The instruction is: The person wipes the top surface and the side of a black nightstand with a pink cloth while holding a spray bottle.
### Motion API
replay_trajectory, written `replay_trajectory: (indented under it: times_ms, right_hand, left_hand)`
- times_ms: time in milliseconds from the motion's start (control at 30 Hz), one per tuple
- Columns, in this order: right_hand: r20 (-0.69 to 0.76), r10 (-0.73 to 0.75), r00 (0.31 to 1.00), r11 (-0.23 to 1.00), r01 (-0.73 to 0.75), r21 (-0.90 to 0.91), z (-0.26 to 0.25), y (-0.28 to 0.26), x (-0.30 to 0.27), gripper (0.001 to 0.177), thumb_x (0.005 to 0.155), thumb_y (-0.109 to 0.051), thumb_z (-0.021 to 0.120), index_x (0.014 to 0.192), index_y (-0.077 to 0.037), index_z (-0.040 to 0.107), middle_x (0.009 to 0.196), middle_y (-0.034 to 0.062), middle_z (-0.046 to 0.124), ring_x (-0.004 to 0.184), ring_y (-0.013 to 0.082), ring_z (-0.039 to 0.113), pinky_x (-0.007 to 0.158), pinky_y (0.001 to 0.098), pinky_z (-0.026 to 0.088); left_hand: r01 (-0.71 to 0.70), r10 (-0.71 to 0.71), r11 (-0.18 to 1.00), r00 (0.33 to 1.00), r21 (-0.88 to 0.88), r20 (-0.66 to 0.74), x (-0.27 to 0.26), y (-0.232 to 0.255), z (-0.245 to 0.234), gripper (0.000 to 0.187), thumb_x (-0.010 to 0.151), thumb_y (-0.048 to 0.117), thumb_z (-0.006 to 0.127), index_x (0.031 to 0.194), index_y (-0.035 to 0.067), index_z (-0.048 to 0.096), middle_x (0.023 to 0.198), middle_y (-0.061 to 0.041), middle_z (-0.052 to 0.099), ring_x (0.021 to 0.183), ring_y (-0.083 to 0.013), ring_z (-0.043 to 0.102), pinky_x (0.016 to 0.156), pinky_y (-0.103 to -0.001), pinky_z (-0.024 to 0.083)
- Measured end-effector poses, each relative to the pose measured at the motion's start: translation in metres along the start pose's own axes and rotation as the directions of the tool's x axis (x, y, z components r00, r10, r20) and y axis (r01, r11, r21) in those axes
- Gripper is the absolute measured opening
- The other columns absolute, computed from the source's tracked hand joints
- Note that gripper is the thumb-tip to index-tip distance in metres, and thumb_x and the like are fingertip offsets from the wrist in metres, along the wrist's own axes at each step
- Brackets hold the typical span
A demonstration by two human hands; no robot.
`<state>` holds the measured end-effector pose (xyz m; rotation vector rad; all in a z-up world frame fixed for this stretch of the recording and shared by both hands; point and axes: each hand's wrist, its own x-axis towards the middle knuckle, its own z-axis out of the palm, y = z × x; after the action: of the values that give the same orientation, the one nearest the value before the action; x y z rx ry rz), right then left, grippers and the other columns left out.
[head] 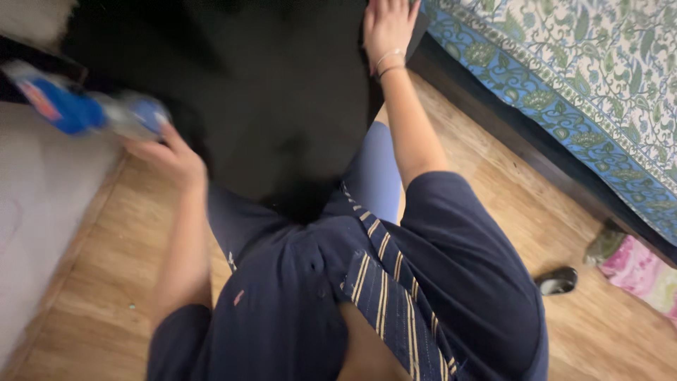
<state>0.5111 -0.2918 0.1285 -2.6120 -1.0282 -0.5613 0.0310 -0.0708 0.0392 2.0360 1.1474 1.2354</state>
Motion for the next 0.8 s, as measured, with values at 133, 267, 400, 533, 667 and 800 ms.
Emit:
replay_trajectory:
  times_ms: [133,267,400,533,667,800]
  right_hand:
    - [0.017,-0.187,0.982,0.976,0.183,0.119,-0.038,-0.068,-0.029,0.084,0.092,-0.039,0.075,0.16,-0.013,0.035,0.163,0.0175,0.035,0.148,0.044,0.032,0.117,0.0682,0.024]
    - [0.112,-0.427,0.897,0.878,0.382,0.289,-0.09,-0.162,-0.071,0.079,0.084,-0.038,0.078,0.153,-0.019,0.044,0.162,0.015,0.035,0.147,0.0456,0.034,0.113,0.0705,0.031]
    - [0.106,-0.696,0.711,0.661,0.576,0.481,-0.13,-0.209,-0.135,0.073,0.081,-0.038,0.077,0.146,-0.02,0.05,0.162,0.0099,0.036,0.149,0.0392,0.035,0.113,0.0707,0.032]
    - [0.101,-0.8,0.591,0.56,0.677,0.477,-0.138,-0.183,-0.166,0.075,0.081,-0.034,0.072,0.151,-0.021,0.048,0.163,0.0063,0.035,0.147,0.031,0.038,0.112,0.0736,0.028]
    - [0.212,-0.603,0.769,0.795,0.558,0.239,-0.111,-0.121,-0.121,0.072,0.09,-0.032,0.07,0.156,-0.02,0.044,0.165,0.0068,0.036,0.148,0.0355,0.038,0.111,0.0723,0.028]
    - [0.083,-0.256,0.963,0.966,0.252,0.057,-0.054,-0.025,-0.063,0.06,0.099,-0.028,0.061,0.156,-0.018,0.047,0.161,0.0098,0.04,0.151,0.0379,0.03,0.114,0.0756,0.02]
  left_hand:
    - [0.001,0.0,0.999,1.0,-0.037,0.024,-0.067,0.051,0.004,0.074,0.114,0.021,0.066,0.16,-0.009,0.016,0.162,-0.033,0.028,0.151,-0.0459,0.035,0.129,-0.056,0.023]
    - [0.012,-0.012,1.0,0.999,-0.004,-0.038,-0.081,0.091,0.002,0.072,0.11,0.023,0.066,0.155,-0.011,0.022,0.153,-0.032,0.036,0.14,-0.0471,0.039,0.121,-0.056,0.029]
    - [-0.052,0.058,0.996,0.994,0.069,-0.096,-0.073,0.112,0.002,0.065,0.109,0.025,0.063,0.152,-0.009,0.029,0.152,-0.031,0.041,0.141,-0.0472,0.04,0.12,-0.056,0.028]
    - [-0.073,0.09,0.989,0.987,0.129,-0.131,-0.067,0.118,0.0,0.062,0.109,0.029,0.064,0.149,-0.007,0.034,0.149,-0.03,0.046,0.139,-0.046,0.044,0.117,-0.055,0.031]
    - [-0.08,0.087,0.995,0.989,0.06,-0.118,-0.065,0.123,-0.002,0.059,0.11,0.028,0.064,0.149,-0.007,0.036,0.149,-0.029,0.047,0.138,-0.0455,0.045,0.119,-0.055,0.032]
    - [-0.062,0.071,0.996,0.984,0.063,-0.161,-0.068,0.12,-0.001,0.06,0.109,0.029,0.065,0.148,-0.007,0.036,0.15,-0.028,0.047,0.14,-0.0461,0.044,0.119,-0.056,0.032]
